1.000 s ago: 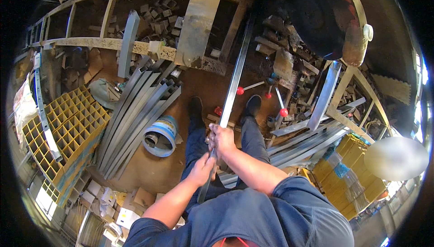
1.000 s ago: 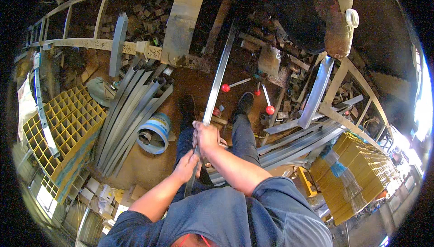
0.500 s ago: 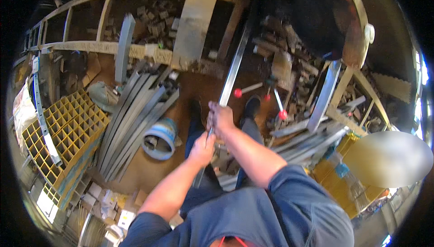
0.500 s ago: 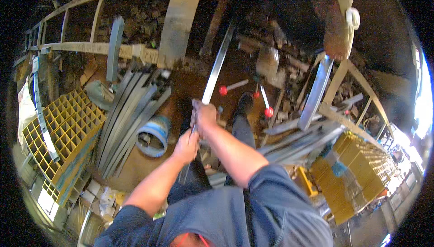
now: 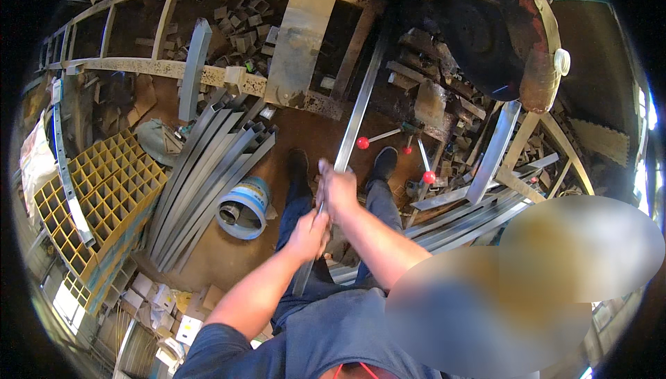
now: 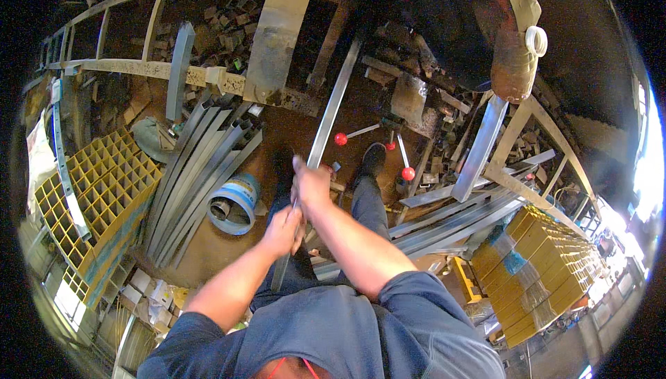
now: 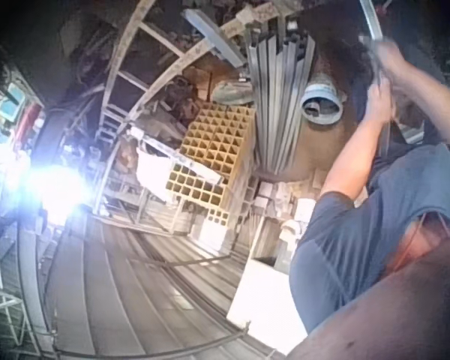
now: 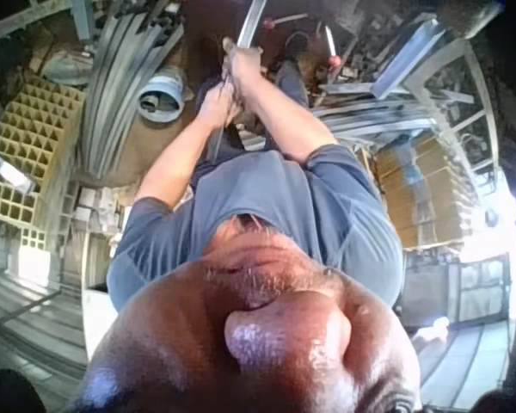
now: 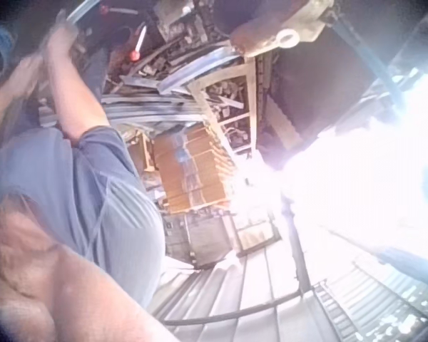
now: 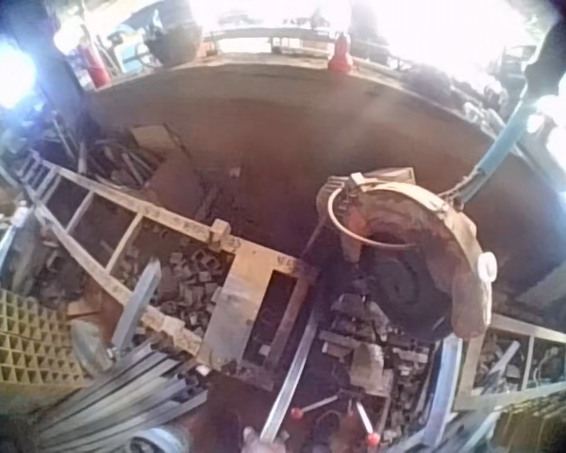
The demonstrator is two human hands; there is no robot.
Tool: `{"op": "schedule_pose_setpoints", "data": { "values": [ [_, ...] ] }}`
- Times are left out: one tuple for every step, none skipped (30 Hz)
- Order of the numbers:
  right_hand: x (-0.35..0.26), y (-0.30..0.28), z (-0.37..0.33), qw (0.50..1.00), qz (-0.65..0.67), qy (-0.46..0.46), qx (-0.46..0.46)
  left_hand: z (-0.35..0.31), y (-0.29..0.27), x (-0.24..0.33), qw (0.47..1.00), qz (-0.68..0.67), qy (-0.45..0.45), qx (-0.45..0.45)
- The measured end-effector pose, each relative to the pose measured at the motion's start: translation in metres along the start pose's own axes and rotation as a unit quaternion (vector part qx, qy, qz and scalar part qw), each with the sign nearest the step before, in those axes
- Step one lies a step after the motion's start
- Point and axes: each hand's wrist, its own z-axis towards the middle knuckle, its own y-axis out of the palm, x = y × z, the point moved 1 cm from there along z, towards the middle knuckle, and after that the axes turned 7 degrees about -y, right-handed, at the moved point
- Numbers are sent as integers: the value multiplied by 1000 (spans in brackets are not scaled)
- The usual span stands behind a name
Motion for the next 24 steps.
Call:
{"op": "schedule_pose_setpoints", "data": {
  "values": [
    [-10, 4, 11, 1000, 11, 1, -10, 13, -4, 9, 999, -8, -33, -3],
    [-10, 9, 14, 1000, 9, -2, -27, 17, -11, 10, 999, -30, -39, -9],
    [-7, 10, 10, 1000, 14, 1, -26, 13, -14, 7, 998, -34, -40, -16],
    [-2, 10, 3, 999, 20, 4, -25, 4, -16, 4, 998, -37, -41, -22],
    [1, 12, -5, 999, 24, 8, -29, -5, -17, 1, 998, -43, -41, -25],
    [9, 7, -14, 999, 14, 30, -18, -14, -13, -8, 996, -63, -35, -45],
    [11, 5, -15, 1000, 6, 13, 7, -12, -9, -13, 996, -57, -59, -30],
    [9, 7, -11, 1000, 7, 18, -2, -1, -10, -17, 1000, -7, -30, 2],
    [12, 5, -10, 999, 10, 32, -4, 2, -9, -19, 998, 44, -12, 31],
    [12, 5, -6, 999, 17, 33, -30, 4, -12, -20, 997, 54, -25, 48],
    [14, 7, -3, 998, 27, 32, -53, 3, -16, -14, 995, 68, -39, 60],
    [9, 11, -6, 993, 70, 46, -80, 4, -20, -25, 986, 137, 20, 94],
    [19, 11, -14, 990, 96, 56, -84, 1, -24, -39, 967, 206, 69, 135],
    [26, 10, -27, 994, 63, 51, -74, -13, -21, -51, 965, 203, 76, 146],
    [29, 12, -40, 996, 28, 48, -63, -14, -20, -51, 965, 201, 78, 148],
    [25, 13, -44, 996, 48, 49, -60, -12, -20, -50, 965, 198, 82, 151],
    [24, 11, -33, 997, 41, 43, -46, 7, -19, -30, 965, 196, 86, 150],
    [6, 15, -8, 997, 48, 35, -48, 27, -20, -9, 965, 197, 90, 150],
    [-9, 14, 10, 997, 56, 29, -47, 31, -15, -1, 965, 197, 91, 148],
    [-5, 19, 17, 997, 52, 29, -52, 30, -18, 1, 977, 165, 56, 122],
    [0, 16, 19, 997, 48, 24, -49, 27, -21, 4, 986, 132, 20, 96],
    [7, 10, 16, 998, 45, 18, -45, 25, -22, 5, 992, 100, -16, 70],
    [15, 6, 10, 998, 40, 14, -44, 15, -15, -6, 997, 26, -30, 62],
    [30, -1, 1, 997, 23, 20, -68, -1, -6, -24, 995, 36, 40, 78]
  ]
}}
